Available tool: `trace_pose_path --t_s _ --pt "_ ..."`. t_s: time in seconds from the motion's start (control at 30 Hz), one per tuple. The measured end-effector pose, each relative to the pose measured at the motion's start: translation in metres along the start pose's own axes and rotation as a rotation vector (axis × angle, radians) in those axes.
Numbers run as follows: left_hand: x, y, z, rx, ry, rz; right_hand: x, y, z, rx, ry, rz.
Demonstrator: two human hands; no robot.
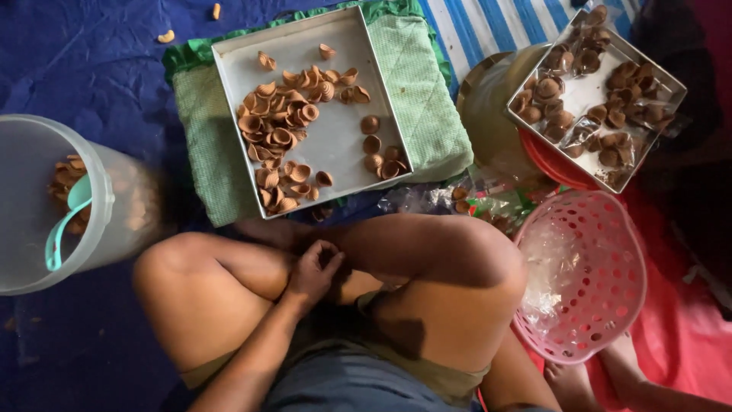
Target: Filling small pastry shells with a dark paste using a spoon and packaging them into plastic bags.
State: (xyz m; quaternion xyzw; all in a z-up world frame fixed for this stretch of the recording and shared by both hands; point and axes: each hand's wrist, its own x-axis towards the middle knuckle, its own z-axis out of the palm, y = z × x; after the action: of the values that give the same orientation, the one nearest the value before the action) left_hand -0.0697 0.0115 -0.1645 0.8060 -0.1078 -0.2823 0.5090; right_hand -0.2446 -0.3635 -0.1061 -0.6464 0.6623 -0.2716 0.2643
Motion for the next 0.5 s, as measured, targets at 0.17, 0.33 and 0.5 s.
trace_pose_path --t_s 0.17,0.33,0.5 --pt "-0.014 0.053 -0.016 -0.043 -0.039 -0.092 0.008 0.022 -0.01 -0.017 0.027 -0.188" --pt "-0.026 0.086 -0.032 0.065 -0.074 0.037 0.01 0.037 -0.018 -0.039 0.051 -0.385" --pt "-0.03 0.118 -0.052 -0.012 0.079 0.232 0.003 0.042 -0.024 -0.053 0.078 -0.585"
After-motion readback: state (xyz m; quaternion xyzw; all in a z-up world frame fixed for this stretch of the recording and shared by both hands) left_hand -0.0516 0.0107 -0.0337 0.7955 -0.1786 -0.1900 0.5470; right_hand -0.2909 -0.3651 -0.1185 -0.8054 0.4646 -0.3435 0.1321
